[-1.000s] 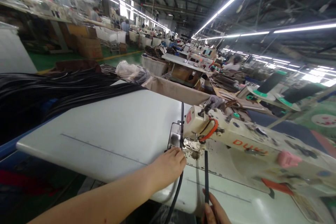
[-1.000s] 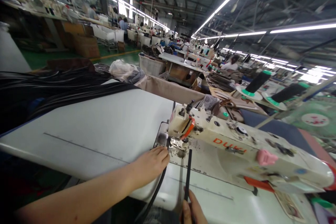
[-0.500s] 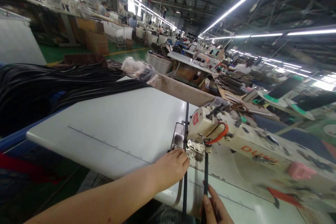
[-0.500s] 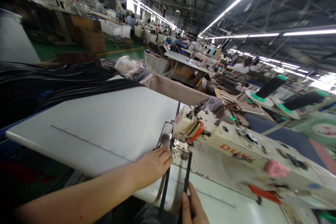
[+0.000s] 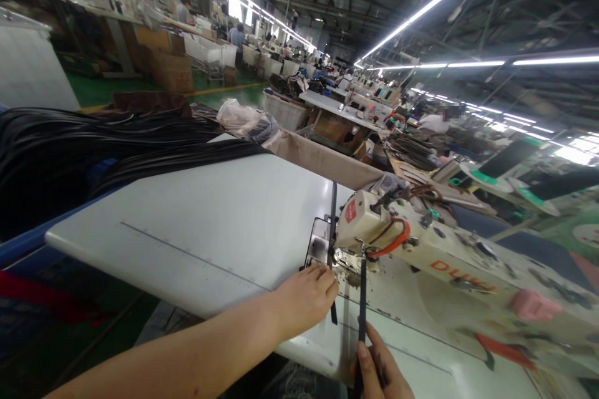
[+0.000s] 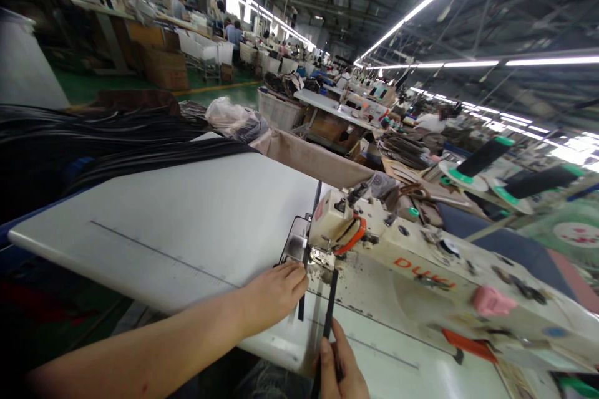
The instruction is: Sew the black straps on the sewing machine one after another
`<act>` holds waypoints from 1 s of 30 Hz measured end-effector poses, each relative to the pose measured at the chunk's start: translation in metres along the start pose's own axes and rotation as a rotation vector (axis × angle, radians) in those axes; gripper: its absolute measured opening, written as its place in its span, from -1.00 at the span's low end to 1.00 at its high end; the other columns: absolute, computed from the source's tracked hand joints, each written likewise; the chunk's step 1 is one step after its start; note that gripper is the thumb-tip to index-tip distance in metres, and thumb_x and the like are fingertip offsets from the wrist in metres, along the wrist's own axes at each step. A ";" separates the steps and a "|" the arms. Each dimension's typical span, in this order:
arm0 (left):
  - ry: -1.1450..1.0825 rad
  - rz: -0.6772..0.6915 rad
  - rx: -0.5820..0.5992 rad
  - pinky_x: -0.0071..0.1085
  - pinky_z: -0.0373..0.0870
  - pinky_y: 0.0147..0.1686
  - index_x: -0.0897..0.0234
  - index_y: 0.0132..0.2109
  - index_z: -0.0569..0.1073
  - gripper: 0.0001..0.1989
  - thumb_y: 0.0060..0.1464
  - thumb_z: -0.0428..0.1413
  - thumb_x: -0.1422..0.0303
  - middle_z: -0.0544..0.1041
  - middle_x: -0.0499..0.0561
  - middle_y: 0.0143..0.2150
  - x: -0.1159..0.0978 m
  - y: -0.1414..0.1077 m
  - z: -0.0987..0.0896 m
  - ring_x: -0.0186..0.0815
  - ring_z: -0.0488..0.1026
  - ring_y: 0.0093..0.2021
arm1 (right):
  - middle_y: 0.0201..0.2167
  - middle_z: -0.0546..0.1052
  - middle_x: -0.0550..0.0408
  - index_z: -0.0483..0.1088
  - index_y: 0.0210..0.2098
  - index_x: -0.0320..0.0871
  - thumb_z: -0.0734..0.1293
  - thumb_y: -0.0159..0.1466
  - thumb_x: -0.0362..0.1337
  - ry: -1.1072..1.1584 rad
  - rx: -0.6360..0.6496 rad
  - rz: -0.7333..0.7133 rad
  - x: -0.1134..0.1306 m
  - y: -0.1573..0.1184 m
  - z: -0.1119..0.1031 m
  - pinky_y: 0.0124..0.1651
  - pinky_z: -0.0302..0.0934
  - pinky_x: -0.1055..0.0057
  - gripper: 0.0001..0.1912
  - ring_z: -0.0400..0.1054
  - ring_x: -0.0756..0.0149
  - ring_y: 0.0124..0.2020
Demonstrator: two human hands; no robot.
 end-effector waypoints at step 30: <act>-0.398 -0.305 0.138 0.17 -0.14 0.48 0.23 0.23 0.39 -0.50 0.21 -0.06 0.64 0.41 0.15 0.38 0.033 -0.002 0.032 -0.10 0.18 0.48 | 0.15 0.59 -0.13 0.46 0.27 -0.18 0.30 0.32 0.24 0.072 0.109 0.044 0.007 -0.013 0.000 0.35 0.23 0.14 -0.24 0.45 -0.05 0.22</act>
Point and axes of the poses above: each hand's wrist, its own y-axis towards the middle knuckle, its own z-axis out of the palm, x = y × z, the point moved 3 cm from there along y, towards the middle knuckle
